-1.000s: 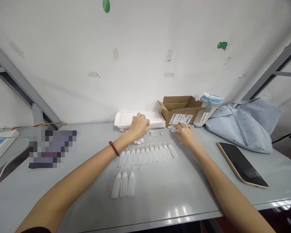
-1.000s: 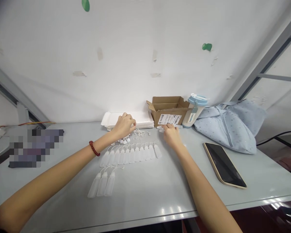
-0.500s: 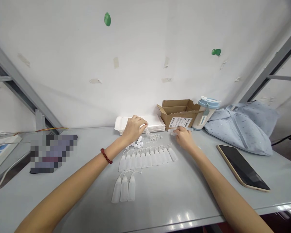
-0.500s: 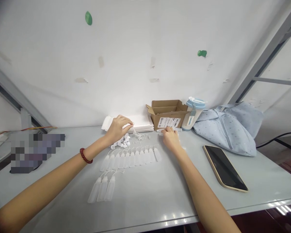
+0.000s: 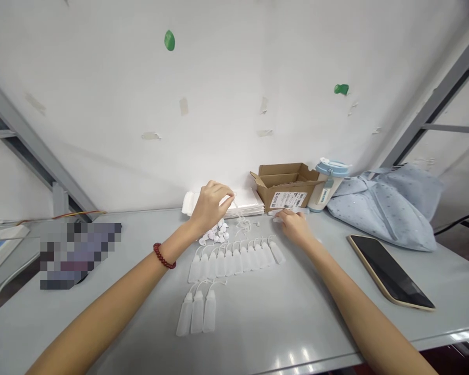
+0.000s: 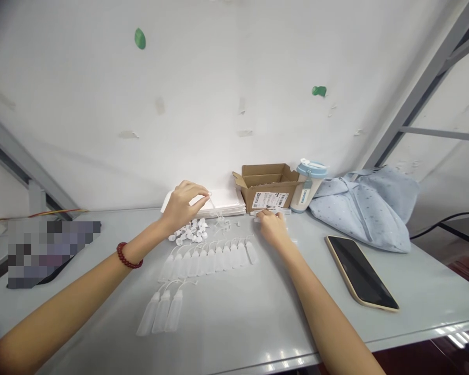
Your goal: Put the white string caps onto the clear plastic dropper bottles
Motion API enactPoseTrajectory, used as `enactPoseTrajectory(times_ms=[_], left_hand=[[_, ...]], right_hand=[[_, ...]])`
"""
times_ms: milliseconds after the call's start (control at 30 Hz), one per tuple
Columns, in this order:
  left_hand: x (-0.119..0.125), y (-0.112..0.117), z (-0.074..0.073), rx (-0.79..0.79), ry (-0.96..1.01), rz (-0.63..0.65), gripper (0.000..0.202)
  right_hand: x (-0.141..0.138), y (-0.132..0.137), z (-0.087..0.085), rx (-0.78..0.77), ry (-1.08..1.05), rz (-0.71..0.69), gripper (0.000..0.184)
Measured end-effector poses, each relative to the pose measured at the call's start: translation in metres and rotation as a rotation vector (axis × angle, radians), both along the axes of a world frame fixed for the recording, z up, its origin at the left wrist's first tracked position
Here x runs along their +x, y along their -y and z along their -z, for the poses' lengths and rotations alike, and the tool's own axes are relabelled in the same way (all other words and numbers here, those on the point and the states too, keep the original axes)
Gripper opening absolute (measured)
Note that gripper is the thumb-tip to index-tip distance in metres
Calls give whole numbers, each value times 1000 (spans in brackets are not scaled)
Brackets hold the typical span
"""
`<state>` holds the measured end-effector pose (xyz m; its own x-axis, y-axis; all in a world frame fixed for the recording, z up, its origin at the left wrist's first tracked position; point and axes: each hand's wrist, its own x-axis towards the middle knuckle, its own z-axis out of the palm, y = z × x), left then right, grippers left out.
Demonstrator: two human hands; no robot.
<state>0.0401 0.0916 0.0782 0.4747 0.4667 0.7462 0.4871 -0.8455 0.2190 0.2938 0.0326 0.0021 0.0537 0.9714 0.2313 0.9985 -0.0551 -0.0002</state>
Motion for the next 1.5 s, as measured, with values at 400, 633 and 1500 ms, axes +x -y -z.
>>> enactPoseTrajectory(times_ms=[400,633,1500], left_hand=[[11,5,41,-209,-58,-30,11],[4,15,33,-240,17,-49,9],[-41,94,30,-1277,504,172,20]], right_hand=[[-6,4,-5,59,-32,-64,41],[-17,8,-10,179,-131,-149,34],[-118,69,-17,277,-669,-701,30]])
